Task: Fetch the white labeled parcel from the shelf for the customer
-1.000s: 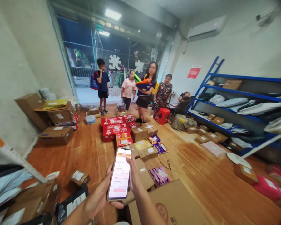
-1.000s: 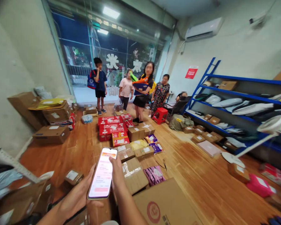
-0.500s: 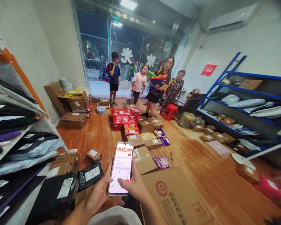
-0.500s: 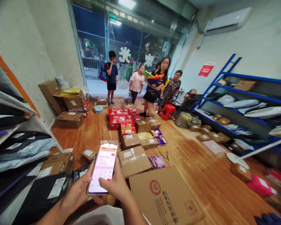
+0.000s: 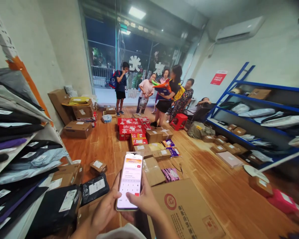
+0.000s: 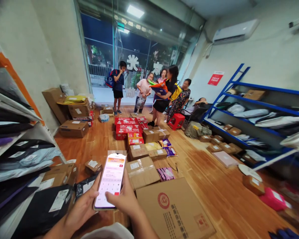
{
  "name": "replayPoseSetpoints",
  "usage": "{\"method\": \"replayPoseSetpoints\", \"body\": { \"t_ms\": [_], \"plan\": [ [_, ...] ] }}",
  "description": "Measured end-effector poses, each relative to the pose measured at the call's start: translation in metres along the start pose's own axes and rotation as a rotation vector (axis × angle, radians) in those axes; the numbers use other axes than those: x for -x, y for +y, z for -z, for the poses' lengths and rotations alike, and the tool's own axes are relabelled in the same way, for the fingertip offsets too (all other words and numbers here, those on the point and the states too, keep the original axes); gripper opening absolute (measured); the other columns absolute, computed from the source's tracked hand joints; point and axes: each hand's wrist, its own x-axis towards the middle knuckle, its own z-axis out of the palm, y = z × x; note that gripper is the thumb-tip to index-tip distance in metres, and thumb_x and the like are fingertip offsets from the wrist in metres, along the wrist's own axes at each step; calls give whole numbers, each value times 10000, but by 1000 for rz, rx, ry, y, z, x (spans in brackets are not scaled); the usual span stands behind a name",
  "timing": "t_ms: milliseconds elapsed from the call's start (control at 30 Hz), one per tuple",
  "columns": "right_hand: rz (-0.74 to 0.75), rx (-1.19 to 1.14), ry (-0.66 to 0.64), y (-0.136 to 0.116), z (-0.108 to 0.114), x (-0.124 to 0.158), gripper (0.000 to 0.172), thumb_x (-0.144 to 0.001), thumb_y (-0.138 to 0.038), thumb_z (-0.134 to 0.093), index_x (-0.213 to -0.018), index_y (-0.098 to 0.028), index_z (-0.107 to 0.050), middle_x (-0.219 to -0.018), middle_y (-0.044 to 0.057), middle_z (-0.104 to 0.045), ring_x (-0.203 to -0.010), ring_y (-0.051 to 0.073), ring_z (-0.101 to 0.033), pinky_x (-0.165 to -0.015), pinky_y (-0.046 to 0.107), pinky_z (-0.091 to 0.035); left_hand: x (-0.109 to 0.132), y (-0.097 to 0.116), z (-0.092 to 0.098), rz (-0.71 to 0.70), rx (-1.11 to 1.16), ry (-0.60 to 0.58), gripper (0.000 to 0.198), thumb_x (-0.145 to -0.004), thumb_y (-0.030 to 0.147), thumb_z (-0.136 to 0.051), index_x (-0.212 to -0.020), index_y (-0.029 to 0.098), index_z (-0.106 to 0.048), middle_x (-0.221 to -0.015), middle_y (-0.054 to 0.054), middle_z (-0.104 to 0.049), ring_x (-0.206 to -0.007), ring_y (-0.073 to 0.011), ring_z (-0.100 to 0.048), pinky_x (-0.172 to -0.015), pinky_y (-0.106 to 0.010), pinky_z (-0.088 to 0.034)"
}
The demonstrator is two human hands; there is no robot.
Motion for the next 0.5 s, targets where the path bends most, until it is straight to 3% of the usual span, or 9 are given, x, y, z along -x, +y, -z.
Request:
{"method": "replayPoseSetpoints", "body": {
  "t_ms": [67,167,300,500],
  "plan": [
    [-9,-34,84,-5,2,-4,632,-605,-213,-751,-1191,-217,-514,-1090,54,-678,-965,222,-635,-837,327,-495,-7,-5,-1,2,14,22,887,-778,296,-524,-1445,400,52,-1390,-78,-472,-1037,-324,-589,-541,-317,-567],
    [-54,-138,246,-16,5,-14,417,-631,-455,-724,-942,-189,-648,-879,44,-718,-776,214,-647,-691,301,-505,-17,-13,-1,0,-1,29,928,-762,300,-541,-1435,408,88,-1411,-84,-442,-1042,-340,-581,-546,-348,-574],
    [-58,-102,361,-23,13,-25,504,-623,-657,-647,-694,-158,-662,-589,20,-649,-524,157,-536,-504,260,-423,-29,-18,-2,23,-38,-4,961,-743,315,-565,-1440,393,92,-1404,-105,-437,-1007,-348,-593,-545,-394,-583],
    [58,-101,409,-21,25,-20,492,-660,-680,-608,-678,-192,-660,-641,-1,-636,-614,159,-537,-578,261,-448,-39,-13,-14,63,-27,16,933,-745,334,-556,-1453,371,50,-1388,-118,-449,-983,-317,-601,-508,-339,-568]
  ]
}}
